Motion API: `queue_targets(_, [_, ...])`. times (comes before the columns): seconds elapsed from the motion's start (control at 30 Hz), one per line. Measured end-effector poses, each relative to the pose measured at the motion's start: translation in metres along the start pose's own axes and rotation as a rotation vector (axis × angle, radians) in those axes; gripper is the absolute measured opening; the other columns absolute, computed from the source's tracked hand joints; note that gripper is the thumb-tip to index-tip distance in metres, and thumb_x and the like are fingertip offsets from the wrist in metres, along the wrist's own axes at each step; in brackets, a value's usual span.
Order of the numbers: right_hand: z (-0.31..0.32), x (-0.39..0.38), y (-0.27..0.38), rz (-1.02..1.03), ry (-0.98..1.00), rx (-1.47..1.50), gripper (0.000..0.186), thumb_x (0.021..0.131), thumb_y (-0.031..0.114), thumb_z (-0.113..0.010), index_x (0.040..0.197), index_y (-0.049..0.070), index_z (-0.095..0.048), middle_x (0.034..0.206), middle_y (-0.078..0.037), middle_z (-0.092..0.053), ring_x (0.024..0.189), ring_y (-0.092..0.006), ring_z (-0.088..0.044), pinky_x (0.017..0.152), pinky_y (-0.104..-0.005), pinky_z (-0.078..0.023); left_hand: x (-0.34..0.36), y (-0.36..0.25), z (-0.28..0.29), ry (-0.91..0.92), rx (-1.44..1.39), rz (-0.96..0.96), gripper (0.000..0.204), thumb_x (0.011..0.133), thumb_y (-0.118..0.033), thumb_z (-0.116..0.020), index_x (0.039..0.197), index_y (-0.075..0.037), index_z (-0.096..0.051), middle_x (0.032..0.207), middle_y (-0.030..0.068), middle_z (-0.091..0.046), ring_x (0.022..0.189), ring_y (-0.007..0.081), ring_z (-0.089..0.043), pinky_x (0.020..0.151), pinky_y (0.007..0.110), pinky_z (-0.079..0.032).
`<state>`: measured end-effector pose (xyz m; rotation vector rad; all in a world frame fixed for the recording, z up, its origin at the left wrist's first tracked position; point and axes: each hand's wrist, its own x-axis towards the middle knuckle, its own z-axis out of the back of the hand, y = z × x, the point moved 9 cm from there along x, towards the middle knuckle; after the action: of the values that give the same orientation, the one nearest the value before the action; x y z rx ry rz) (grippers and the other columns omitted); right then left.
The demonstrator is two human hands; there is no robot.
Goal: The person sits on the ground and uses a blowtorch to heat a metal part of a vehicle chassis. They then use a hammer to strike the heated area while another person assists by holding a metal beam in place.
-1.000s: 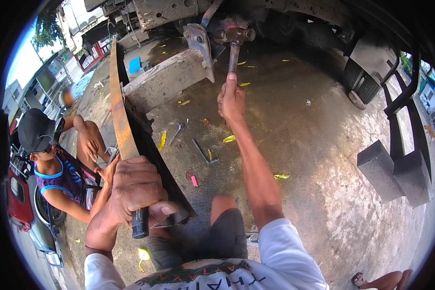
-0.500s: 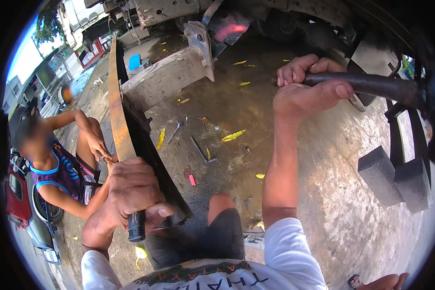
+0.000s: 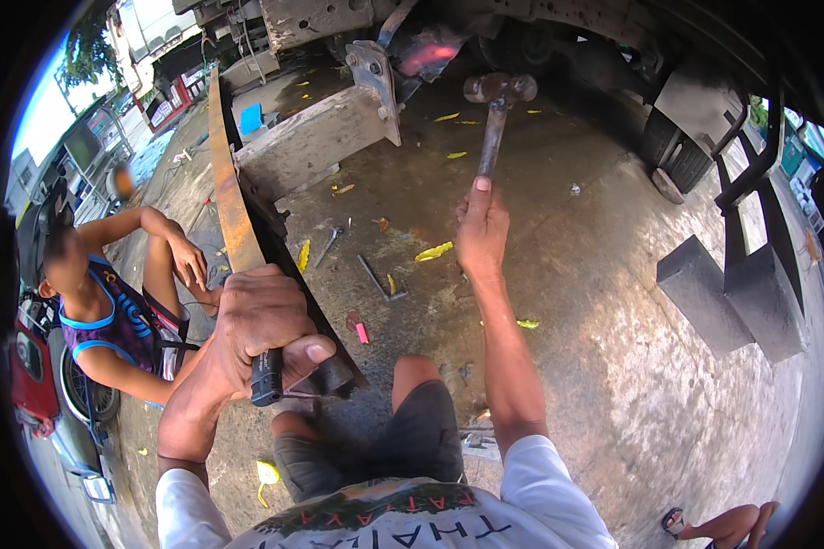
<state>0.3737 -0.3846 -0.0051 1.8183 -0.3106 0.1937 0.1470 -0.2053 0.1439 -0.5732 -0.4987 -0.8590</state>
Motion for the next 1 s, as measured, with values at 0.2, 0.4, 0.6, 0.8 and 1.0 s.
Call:
queue_targets(0.2, [0.002, -0.013, 0.164, 0.704, -0.063, 0.291, 0.056, 0.101, 0.065, -0.046, 0.095, 0.010, -0.040, 0.063, -0.003, -0.039, 0.049, -0.0091, -0.037, 0.045, -0.0259, -0.035, 0.002, -0.005, 0.000, 0.024, -0.014, 0.010, 0.036, 0.075, -0.020, -0.080, 0.055, -0.009, -0.051, 0.052, 0.0036, -0.043, 0.047, 0.0256, -0.049, 0.049, 0.037, -0.032])
queue_targets(0.4, [-0.042, 0.048, 0.099, 0.849, -0.137, 0.327, 0.057, 0.101, 0.067, -0.045, 0.089, 0.012, -0.043, 0.058, -0.002, -0.041, 0.047, -0.0125, -0.042, 0.044, -0.0295, -0.037, 0.007, -0.011, -0.002, -0.021, -0.047, -0.023, 0.034, 0.072, -0.020, -0.080, 0.055, -0.009, -0.052, 0.051, 0.0030, -0.044, 0.047, 0.0248, -0.051, 0.049, 0.037, -0.033])
queue_targets(0.6, [-0.064, 0.029, -0.047, -0.092, 0.081, -0.084, 0.049, 0.107, 0.052, -0.043, 0.096, 0.005, -0.054, 0.059, 0.000, -0.044, 0.046, -0.0111, -0.044, 0.044, -0.0291, -0.036, -0.001, 0.000, 0.003, 0.000, 0.001, 0.015, 0.034, 0.079, -0.024, -0.079, 0.059, -0.008, -0.057, 0.053, 0.0036, -0.045, 0.048, 0.0247, -0.048, 0.052, 0.038, -0.030])
queue_targets(0.8, [0.006, 0.009, 0.003, -0.037, -0.048, 0.124, 0.048, 0.108, 0.055, -0.039, 0.087, 0.012, -0.040, 0.059, 0.001, -0.040, 0.042, -0.0071, -0.035, 0.037, -0.0252, -0.028, 0.005, -0.001, 0.000, -0.015, -0.027, 0.022, 0.035, 0.076, -0.017, -0.079, 0.056, -0.008, -0.051, 0.053, 0.0058, -0.045, 0.048, 0.0286, -0.050, 0.051, 0.039, -0.034])
queue_targets(1.0, [-0.005, 0.004, 0.163, 0.765, -0.047, 0.400, 0.065, 0.096, 0.074, -0.046, 0.091, 0.009, -0.040, 0.061, -0.002, -0.039, 0.049, -0.0092, -0.039, 0.043, -0.0275, -0.034, 0.000, -0.007, 0.005, 0.013, -0.007, 0.029, 0.036, 0.074, -0.021, -0.081, 0.056, -0.010, -0.052, 0.053, 0.0025, -0.046, 0.047, 0.0238, -0.049, 0.048, 0.037, -0.033])
